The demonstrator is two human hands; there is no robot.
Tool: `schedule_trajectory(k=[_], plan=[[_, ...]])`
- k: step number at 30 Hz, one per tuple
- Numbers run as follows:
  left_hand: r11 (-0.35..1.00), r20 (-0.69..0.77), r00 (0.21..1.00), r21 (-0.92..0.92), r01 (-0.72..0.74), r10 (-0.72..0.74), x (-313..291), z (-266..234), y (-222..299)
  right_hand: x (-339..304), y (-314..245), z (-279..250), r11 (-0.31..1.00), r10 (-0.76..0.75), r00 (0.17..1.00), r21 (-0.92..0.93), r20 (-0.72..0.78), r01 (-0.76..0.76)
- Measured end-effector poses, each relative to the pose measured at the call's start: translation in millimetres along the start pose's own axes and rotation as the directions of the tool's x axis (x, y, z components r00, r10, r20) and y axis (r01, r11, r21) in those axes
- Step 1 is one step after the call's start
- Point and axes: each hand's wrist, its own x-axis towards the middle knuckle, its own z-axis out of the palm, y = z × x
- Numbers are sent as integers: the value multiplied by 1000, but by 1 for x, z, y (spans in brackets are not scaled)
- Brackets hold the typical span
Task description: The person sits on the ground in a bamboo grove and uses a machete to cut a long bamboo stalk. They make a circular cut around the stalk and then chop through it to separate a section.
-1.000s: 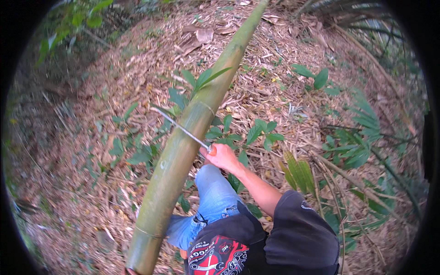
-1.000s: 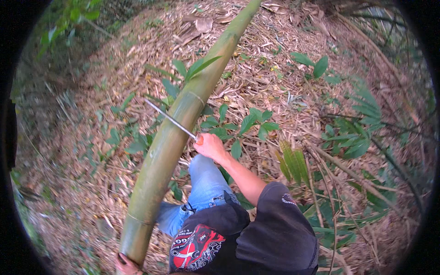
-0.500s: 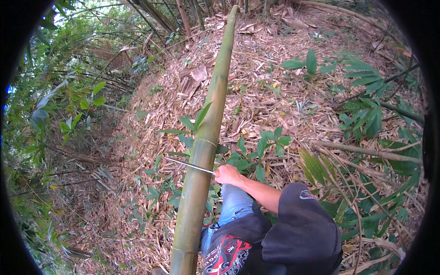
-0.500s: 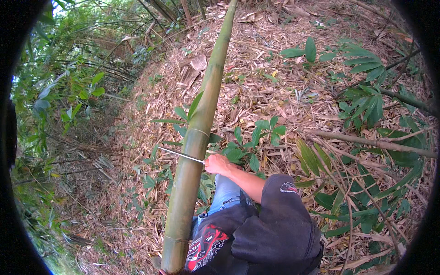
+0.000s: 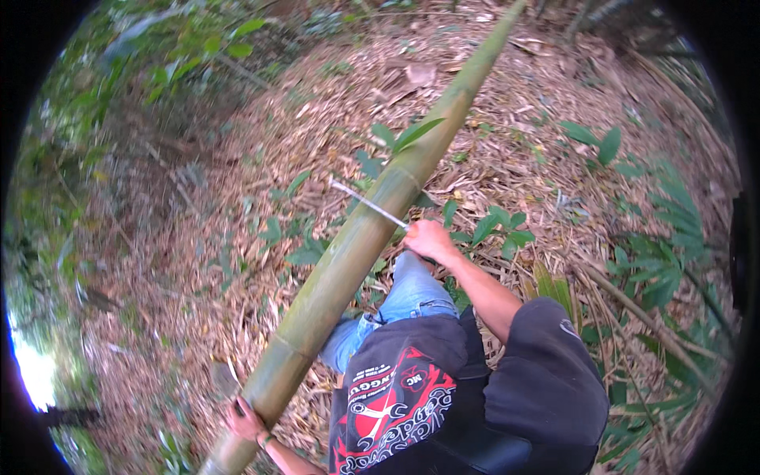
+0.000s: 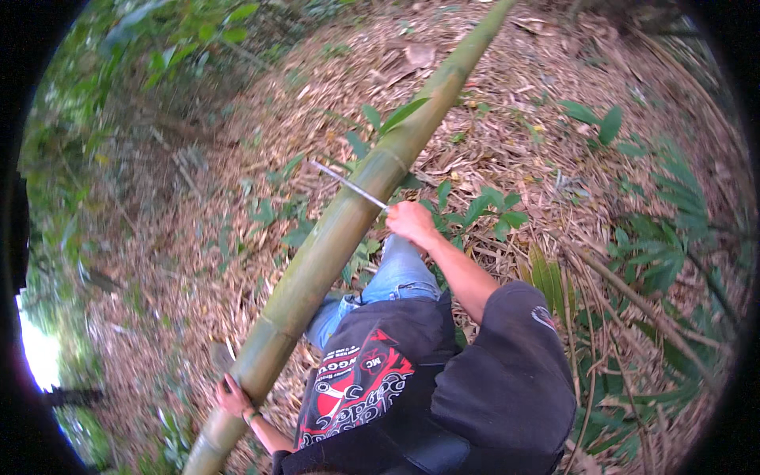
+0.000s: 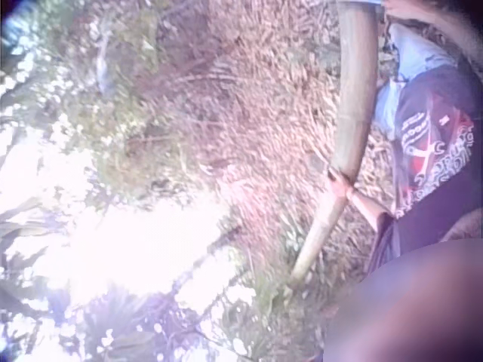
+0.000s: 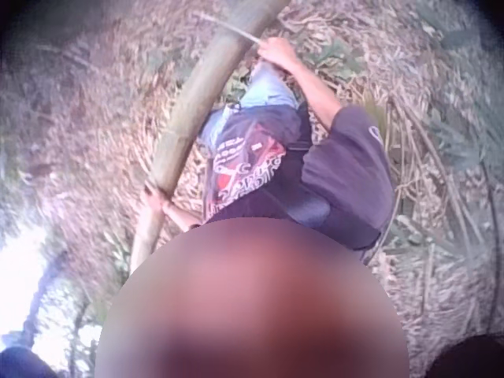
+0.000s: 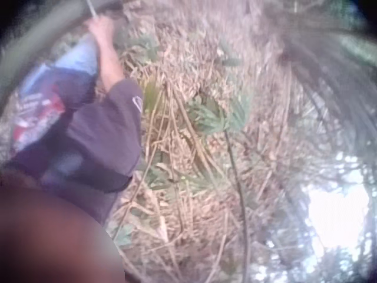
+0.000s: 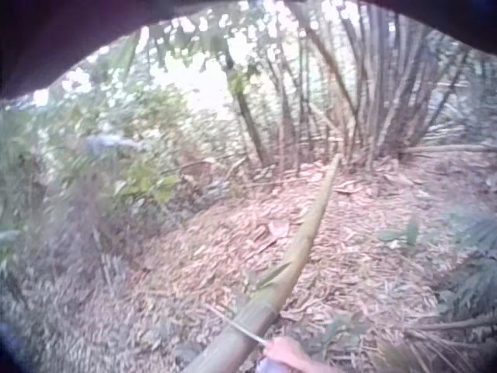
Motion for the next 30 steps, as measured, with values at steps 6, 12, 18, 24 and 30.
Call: schedule_trajectory(k=[6,12,18,24,30], plan=[[996,-74,995,76,-56,61,-9,-1,-10,-17,17,-7,994,102,995,-50,5,-102],[993,-62,997,112,-35,42,-9,2,-15,-9,-34,-41,999,-5,999,-37,-41,4],[994,-53,997,100,-42,47,-5,1,-12,11,-206,-132,835,-410,843,228,-347,500],[996,-39,999,87,-8,11,-7,-3,-10,17,-118,-68,911,-362,900,112,-245,397],[995,-55,998,104,-15,21,-10,-4,-8,30,0,-25,935,107,992,-346,71,-76]])
